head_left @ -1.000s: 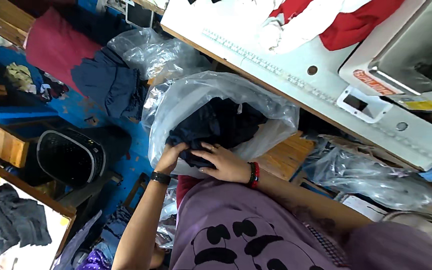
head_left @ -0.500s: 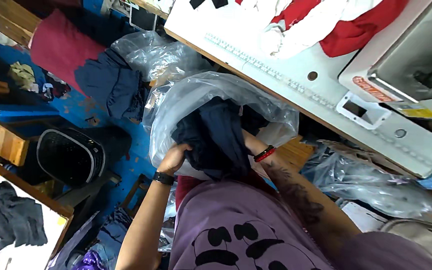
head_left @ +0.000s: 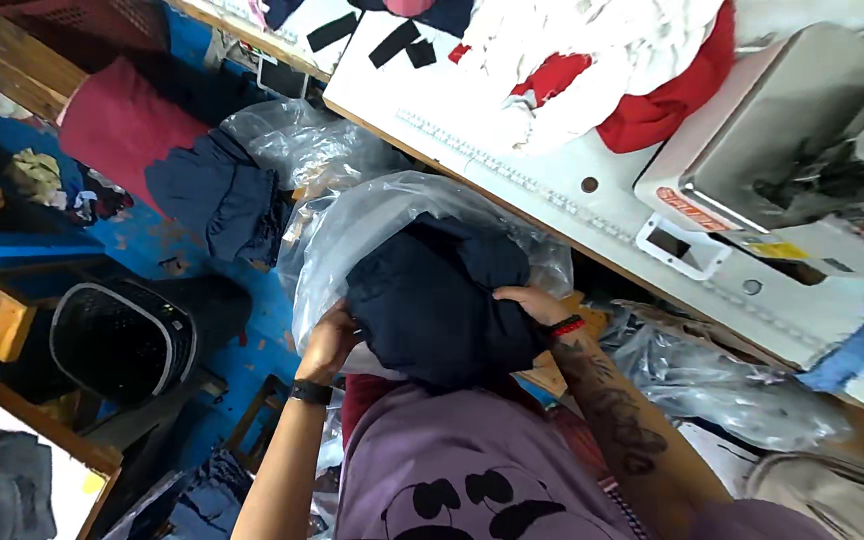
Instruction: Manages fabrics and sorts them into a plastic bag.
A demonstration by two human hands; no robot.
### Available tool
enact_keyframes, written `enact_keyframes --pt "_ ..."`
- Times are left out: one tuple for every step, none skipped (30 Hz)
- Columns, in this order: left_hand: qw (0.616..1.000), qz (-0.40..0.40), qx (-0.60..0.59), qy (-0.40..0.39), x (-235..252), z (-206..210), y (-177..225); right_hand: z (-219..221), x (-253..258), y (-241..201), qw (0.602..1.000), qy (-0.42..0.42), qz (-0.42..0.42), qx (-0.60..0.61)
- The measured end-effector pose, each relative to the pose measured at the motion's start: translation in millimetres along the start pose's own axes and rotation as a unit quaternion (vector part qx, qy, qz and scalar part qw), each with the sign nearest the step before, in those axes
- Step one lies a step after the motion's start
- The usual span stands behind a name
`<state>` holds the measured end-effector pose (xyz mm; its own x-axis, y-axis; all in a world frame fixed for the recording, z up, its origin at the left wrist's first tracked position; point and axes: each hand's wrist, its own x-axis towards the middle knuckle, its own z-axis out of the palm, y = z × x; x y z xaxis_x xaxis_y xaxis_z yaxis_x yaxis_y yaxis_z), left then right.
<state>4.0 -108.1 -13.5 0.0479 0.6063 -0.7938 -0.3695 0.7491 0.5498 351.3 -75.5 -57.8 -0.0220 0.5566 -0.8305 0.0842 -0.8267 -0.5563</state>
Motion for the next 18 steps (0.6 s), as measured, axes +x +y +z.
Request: enact_keyframes --pt "0.999 -0.021 0.024 0.001 4.3 -1.0 -5.1 -2.7 4.7 8.4 1.000 0.013 0.010 -0.003" --pt "0.999 -0.033 0.040 0.004 6.4 0.9 -8.4 -5.0 9.2 15.2 1.000 0.020 0.011 -0.004" --pt "0.998 -0.035 0.056 -0.001 5.2 4.0 -10.2 -6.2 10.3 19.2 1.000 0.020 0.009 -0.004" --pt "0.996 -0.026 0.083 -0.004 2.1 7.8 -12.2 -6.0 8.7 21.5 1.000 0.017 0.005 -0.001" --pt "0.993 -0.011 0.116 -0.006 -0.3 11.1 -15.1 -4.9 5.8 21.7 1.000 0.016 -0.002 0.003" --pt "0.988 0.008 0.153 -0.003 -2.1 15.7 -18.0 -3.8 1.7 19.7 1.000 0.014 -0.013 0.004" --pt "0.981 0.027 0.192 0.000 -4.0 21.1 -20.8 -3.6 -3.9 16.1 1.000 0.012 -0.024 0.007" --pt "0.973 0.045 0.226 0.002 -6.6 27.8 -23.5 -4.6 -11.0 10.7 0.999 0.013 -0.036 0.014" --pt "0.969 0.053 0.241 -0.002 -11.1 34.8 -25.8 -7.4 -20.8 3.9 0.999 0.016 -0.045 0.024" --pt "0.973 0.044 0.227 -0.020 -17.6 42.5 -25.4 -12.7 -32.0 -3.9 0.998 0.020 -0.058 0.034" --pt "0.981 0.018 0.188 -0.049 -26.3 49.5 -23.3 -21.1 -42.1 -10.4 0.996 0.026 -0.074 0.038" --pt "0.987 -0.018 0.135 -0.082 -35.8 53.6 -20.8 -29.8 -52.1 -16.4 0.995 0.031 -0.092 0.037" --pt "0.988 -0.053 0.085 -0.118 -42.9 55.0 -18.7 -37.5 -61.2 -24.8 0.993 0.021 -0.114 0.031" --pt "0.985 -0.083 0.046 -0.147 -47.4 55.7 -17.9 -43.2 -68.5 -34.6 0.990 0.009 -0.134 0.032" --pt "0.981 -0.105 0.015 -0.163 -51.2 57.0 -17.8 -46.6 -75.2 -43.9 0.988 -0.006 -0.152 0.035" --pt "0.978 -0.125 -0.008 -0.166 -55.8 58.0 -17.8 -47.6 -81.7 -51.0 0.986 -0.018 -0.163 0.038" --pt "0.977 -0.137 -0.028 -0.162 -60.7 58.5 -16.5 -45.6 -88.3 -57.7 0.985 -0.022 -0.169 0.038" --pt "0.977 -0.137 -0.043 -0.158 -64.7 58.2 -12.4 -41.8 -93.8 -66.2 0.984 -0.022 -0.175 0.038"
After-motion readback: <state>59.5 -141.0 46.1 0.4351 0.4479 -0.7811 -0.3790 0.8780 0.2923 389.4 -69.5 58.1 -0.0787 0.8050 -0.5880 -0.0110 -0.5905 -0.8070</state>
